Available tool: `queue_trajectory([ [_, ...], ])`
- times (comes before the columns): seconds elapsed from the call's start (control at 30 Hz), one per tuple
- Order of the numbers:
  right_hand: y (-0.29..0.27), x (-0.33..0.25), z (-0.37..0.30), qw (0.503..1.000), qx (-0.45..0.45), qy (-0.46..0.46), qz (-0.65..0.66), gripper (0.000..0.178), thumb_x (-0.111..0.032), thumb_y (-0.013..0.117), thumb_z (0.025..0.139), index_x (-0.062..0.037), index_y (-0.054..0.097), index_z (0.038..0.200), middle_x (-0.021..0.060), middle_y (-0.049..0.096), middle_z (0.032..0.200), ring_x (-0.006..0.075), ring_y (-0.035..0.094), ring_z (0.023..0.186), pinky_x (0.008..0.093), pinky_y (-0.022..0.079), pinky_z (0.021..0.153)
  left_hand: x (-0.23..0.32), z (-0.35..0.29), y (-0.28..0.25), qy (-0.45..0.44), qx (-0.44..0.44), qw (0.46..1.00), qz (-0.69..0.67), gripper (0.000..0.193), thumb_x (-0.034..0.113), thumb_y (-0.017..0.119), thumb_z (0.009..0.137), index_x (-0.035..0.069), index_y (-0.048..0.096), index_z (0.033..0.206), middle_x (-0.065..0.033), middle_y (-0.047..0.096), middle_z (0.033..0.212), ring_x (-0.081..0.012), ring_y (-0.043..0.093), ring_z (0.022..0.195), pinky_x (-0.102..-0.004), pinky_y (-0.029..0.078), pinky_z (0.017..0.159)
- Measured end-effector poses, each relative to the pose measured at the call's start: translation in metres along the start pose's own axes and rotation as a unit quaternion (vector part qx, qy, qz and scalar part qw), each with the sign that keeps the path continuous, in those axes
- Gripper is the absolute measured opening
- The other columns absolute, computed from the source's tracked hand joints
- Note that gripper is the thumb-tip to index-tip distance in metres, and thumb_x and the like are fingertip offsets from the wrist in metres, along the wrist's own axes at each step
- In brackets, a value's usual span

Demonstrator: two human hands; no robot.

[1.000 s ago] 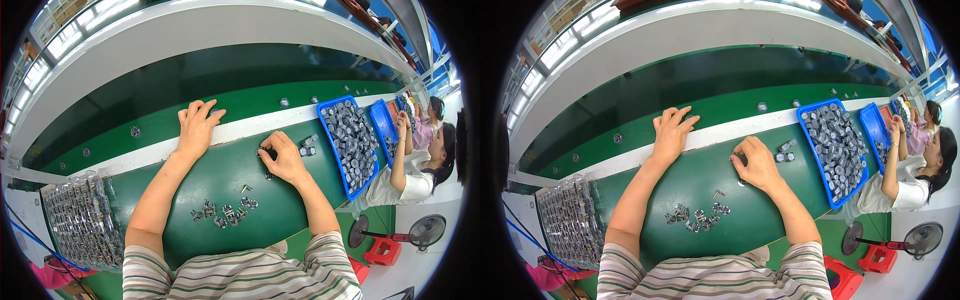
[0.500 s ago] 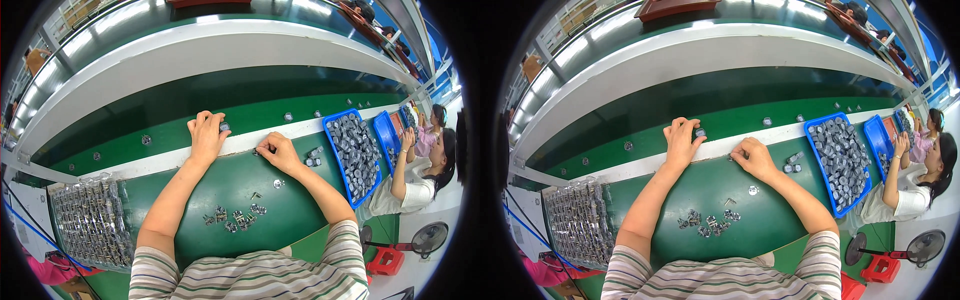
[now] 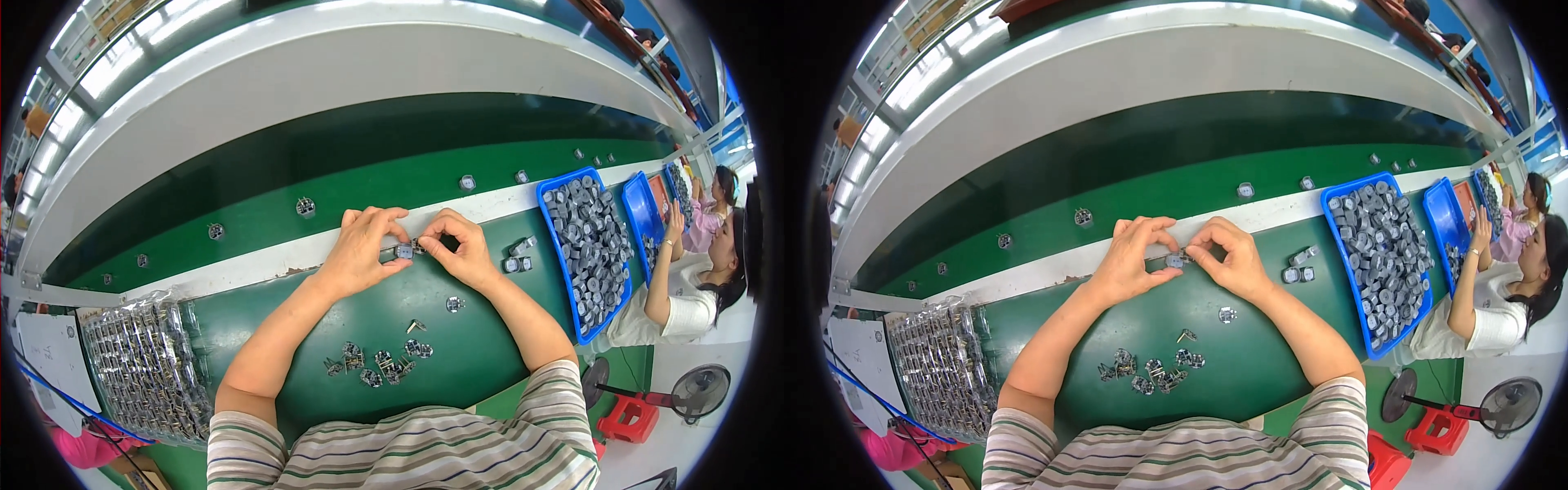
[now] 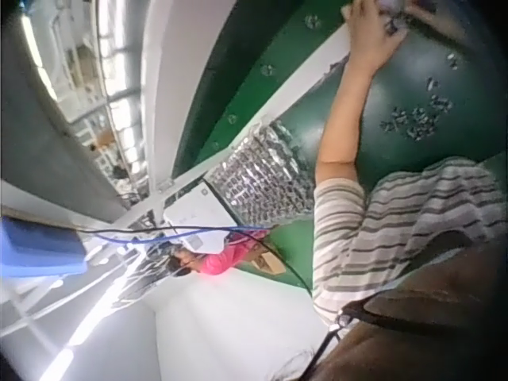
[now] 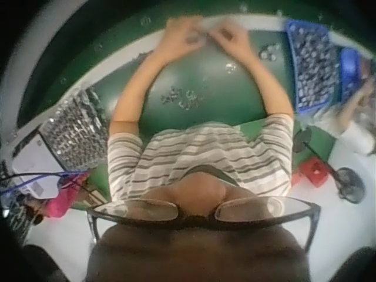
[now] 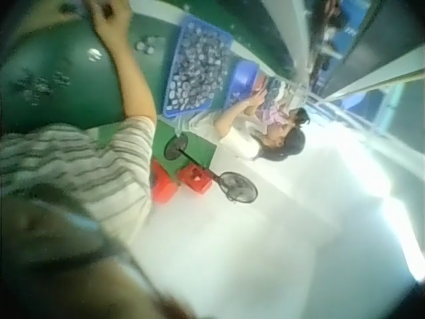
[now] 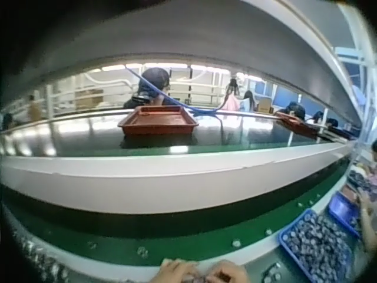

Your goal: The person assembles small electronic or plastic components by inserting metal pins into plastic housings by hand.

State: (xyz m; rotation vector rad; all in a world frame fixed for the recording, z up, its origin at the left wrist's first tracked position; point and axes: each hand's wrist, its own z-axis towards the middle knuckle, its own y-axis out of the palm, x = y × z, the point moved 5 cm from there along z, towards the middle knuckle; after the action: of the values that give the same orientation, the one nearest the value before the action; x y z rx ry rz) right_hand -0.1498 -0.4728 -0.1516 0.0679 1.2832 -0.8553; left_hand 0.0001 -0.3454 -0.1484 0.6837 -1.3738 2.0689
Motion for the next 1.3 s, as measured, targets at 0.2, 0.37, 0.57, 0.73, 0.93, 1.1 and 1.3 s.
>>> queue_trajectory([
  [0.2, 0.009, -0.008, 0.001, 0.993, 0.000, -0.073, -0.090, 0.016, -0.005, 0.084, 0.082, -0.0061, 0.068, 0.086, 0.0039, 0.067, 0.081, 0.0230, 0.063, 0.074, 0.0379, 0.047, 0.074, -0.003, 0.000, 0.004, -0.022, -0.034, 0.999, -0.010, 0.075, 0.018, 0.088, 0.080, 0.008, 0.048, 0.142, -0.0025, 0.073, 0.112, -0.0243, 0.060, 0.115, -0.0431, 0.037, 0.101],
  [0.37, 0.015, -0.009, -0.002, 0.989, -0.016, -0.069, -0.129, 0.017, -0.004, 0.085, 0.081, -0.0047, 0.069, 0.087, 0.0062, 0.069, 0.086, 0.0256, 0.064, 0.078, 0.0380, 0.048, 0.076, -0.002, -0.001, 0.005, -0.016, -0.029, 0.999, -0.013, 0.074, 0.017, 0.088, 0.080, 0.008, 0.048, 0.142, -0.0036, 0.071, 0.110, -0.0244, 0.061, 0.114, -0.0433, 0.037, 0.100],
  [0.57, 0.020, -0.016, -0.002, 0.984, -0.015, -0.082, -0.158, 0.018, -0.003, 0.083, 0.081, -0.0050, 0.067, 0.087, 0.0069, 0.067, 0.085, 0.0268, 0.064, 0.078, 0.0388, 0.049, 0.074, -0.002, -0.001, 0.004, -0.018, -0.027, 0.999, -0.019, 0.072, 0.015, 0.087, 0.081, 0.007, 0.048, 0.142, -0.0039, 0.071, 0.109, -0.0241, 0.061, 0.113, -0.0433, 0.037, 0.101],
  [0.73, 0.021, -0.017, 0.000, 0.983, -0.044, -0.040, -0.172, 0.020, -0.002, 0.083, 0.081, -0.0050, 0.065, 0.089, 0.0080, 0.067, 0.089, 0.0284, 0.063, 0.078, 0.0399, 0.049, 0.071, -0.002, -0.001, 0.003, -0.010, -0.027, 0.999, -0.022, 0.072, 0.015, 0.086, 0.081, 0.008, 0.048, 0.142, -0.0039, 0.071, 0.109, -0.0236, 0.062, 0.113, -0.0432, 0.037, 0.101],
  [0.93, -0.003, -0.016, 0.001, 0.987, -0.054, 0.148, -0.040, 0.033, -0.003, 0.079, 0.089, -0.0036, 0.059, 0.117, 0.0053, 0.067, 0.100, 0.0126, 0.064, 0.085, 0.0289, 0.054, 0.079, -0.002, 0.003, 0.002, -0.008, -0.016, 0.999, -0.032, 0.071, 0.014, 0.086, 0.082, 0.009, 0.049, 0.142, -0.0024, 0.072, 0.110, -0.0224, 0.063, 0.113, -0.0425, 0.037, 0.101],
  [1.1, -0.036, -0.058, -0.006, 0.890, -0.410, 0.137, -0.146, 0.041, -0.010, 0.086, 0.084, -0.0080, 0.060, 0.116, 0.0060, 0.058, 0.095, 0.0189, 0.066, 0.080, 0.0343, 0.054, 0.073, -0.035, 0.003, -0.040, -0.057, 0.128, 0.989, 0.054, 0.064, 0.011, 0.086, 0.081, 0.010, 0.055, 0.137, -0.0001, 0.073, 0.107, -0.0204, 0.068, 0.101, -0.0407, 0.039, 0.097],
  [1.3, -0.009, -0.045, -0.023, 0.846, -0.507, 0.065, -0.151, 0.022, -0.005, 0.080, 0.084, -0.0071, 0.068, 0.102, 0.0116, 0.061, 0.095, 0.0314, 0.069, 0.089, 0.0413, 0.053, 0.077, -0.081, -0.007, -0.063, -0.222, 0.184, 0.952, 0.106, 0.057, 0.009, 0.085, 0.081, 0.005, 0.060, 0.132, -0.0043, 0.073, 0.108, -0.0241, 0.067, 0.097, -0.0414, 0.046, 0.094],
])
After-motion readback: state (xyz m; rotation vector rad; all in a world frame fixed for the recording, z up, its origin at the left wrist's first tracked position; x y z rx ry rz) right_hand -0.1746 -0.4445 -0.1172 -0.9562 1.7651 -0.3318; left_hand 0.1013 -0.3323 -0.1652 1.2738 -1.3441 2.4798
